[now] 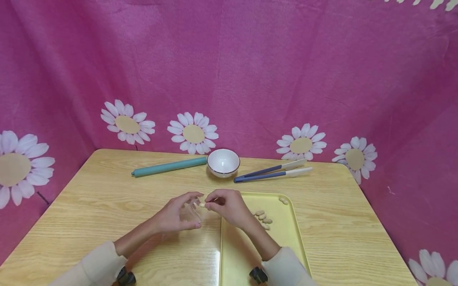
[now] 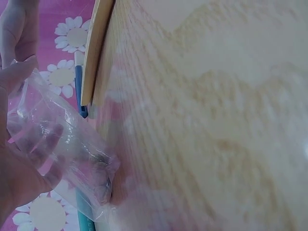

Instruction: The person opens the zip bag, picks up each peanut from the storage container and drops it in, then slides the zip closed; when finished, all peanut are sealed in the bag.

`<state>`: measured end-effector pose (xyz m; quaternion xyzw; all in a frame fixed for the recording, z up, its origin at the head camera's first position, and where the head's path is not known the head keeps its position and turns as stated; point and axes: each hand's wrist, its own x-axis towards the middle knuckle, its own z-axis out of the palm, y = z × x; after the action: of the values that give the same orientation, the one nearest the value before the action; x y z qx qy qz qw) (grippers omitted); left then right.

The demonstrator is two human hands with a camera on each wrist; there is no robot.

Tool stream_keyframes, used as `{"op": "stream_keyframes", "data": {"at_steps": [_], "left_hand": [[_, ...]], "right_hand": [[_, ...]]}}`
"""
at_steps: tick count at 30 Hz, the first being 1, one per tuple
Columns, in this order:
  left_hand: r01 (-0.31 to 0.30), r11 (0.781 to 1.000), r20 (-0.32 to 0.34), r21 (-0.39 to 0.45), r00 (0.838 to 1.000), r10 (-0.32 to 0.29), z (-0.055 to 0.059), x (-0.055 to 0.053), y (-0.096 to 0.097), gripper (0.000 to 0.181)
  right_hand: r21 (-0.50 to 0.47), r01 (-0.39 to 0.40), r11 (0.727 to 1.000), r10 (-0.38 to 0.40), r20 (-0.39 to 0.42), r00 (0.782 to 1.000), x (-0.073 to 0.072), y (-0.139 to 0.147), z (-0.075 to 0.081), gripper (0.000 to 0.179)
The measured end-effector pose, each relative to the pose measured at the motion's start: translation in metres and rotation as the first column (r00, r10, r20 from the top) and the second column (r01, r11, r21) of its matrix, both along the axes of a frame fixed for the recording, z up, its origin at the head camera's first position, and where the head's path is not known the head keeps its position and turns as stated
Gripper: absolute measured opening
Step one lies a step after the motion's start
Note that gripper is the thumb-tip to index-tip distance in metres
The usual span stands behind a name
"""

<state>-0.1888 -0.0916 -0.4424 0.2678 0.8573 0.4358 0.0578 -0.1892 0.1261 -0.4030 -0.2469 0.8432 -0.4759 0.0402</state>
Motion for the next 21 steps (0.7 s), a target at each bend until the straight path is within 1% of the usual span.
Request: {"op": "stream_keyframes", "data": {"at_steps": [5,9,16,21], "left_hand": [[-0.003,1.0,0.019,0.001,1.0,0.003,0.001,0.001,0.001,0.074],[0.009,1.0,0.018,0.003,1.0,-0.009,0.001,0.001,0.001,0.074],[0.006,1.0,-0.008,-0.007,1.0,-0.006,0.0,0.001,0.001,0.075],[0.003,1.0,0.003,-0.006,1.0,-0.003,0.0,0.0,0.001,0.076]], "right_hand": [[0.013,-0.015,1.0,0.015,0.015,1.0,0.001,-0.004,0.002,0.019],[0.019,-0.009,1.0,0.008,0.008,1.0,0.001,0.0,0.0,0.017],[0.021,0.0,1.0,0.0,0.0,1.0,-0.001,0.019,-0.004,0.012],[0.055,0.016,0.998,-0.017,0.011,1.0,-0.004,0.036,-0.005,0.014]]}}
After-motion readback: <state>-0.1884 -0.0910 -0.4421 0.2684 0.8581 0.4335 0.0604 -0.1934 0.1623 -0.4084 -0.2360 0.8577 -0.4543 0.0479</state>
